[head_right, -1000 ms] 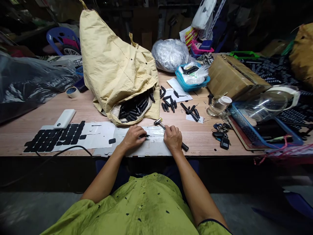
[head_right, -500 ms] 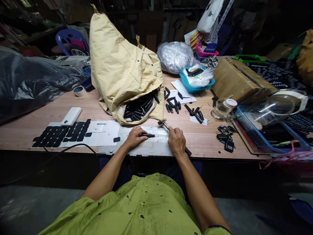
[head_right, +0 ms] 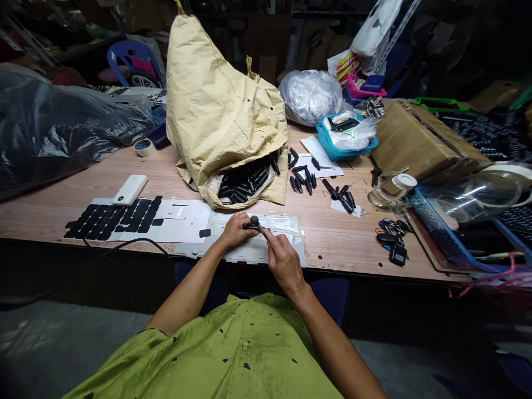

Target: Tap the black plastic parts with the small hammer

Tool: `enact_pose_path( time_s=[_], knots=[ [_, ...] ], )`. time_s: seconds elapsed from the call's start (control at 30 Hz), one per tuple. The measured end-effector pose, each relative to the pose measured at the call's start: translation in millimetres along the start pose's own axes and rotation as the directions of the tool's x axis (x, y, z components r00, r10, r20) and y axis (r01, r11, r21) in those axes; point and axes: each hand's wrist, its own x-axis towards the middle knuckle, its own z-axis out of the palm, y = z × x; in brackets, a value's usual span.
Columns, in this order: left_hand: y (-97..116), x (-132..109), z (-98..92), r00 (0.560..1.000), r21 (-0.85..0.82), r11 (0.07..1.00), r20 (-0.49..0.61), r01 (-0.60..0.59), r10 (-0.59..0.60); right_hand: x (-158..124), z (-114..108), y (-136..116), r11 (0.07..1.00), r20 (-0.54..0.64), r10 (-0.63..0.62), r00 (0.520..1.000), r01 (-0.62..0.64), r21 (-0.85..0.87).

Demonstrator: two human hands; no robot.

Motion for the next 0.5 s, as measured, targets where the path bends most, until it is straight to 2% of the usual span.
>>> enact_pose_path(
  time_s=[0.1, 0.27, 0.5],
  knots=[
    [1.0, -0.1, -0.6, 1.000, 0.006, 1.000, 0.006, 0.004, -0.004, -2.7, 1.6, 1.7, 0.999, 0.036, -0.001, 0.999, 0.003, -0.049],
    [1.3, -0.5, -0.6, 1.000, -0.017, 1.000, -0.009, 0.026, -0.026, -5.0, -2.7, 0.6, 0.999, -0.027, 0.024, 0.999, -0.025, -0.044],
    [-1.0, -1.8, -1.6, 1.000, -0.026, 1.000, -0.031, -0.007, 0.006, -13.9, -3.2, 9.6, 0.996, -0.020, 0.062, 0.998, -0.063, -0.063]
  ],
)
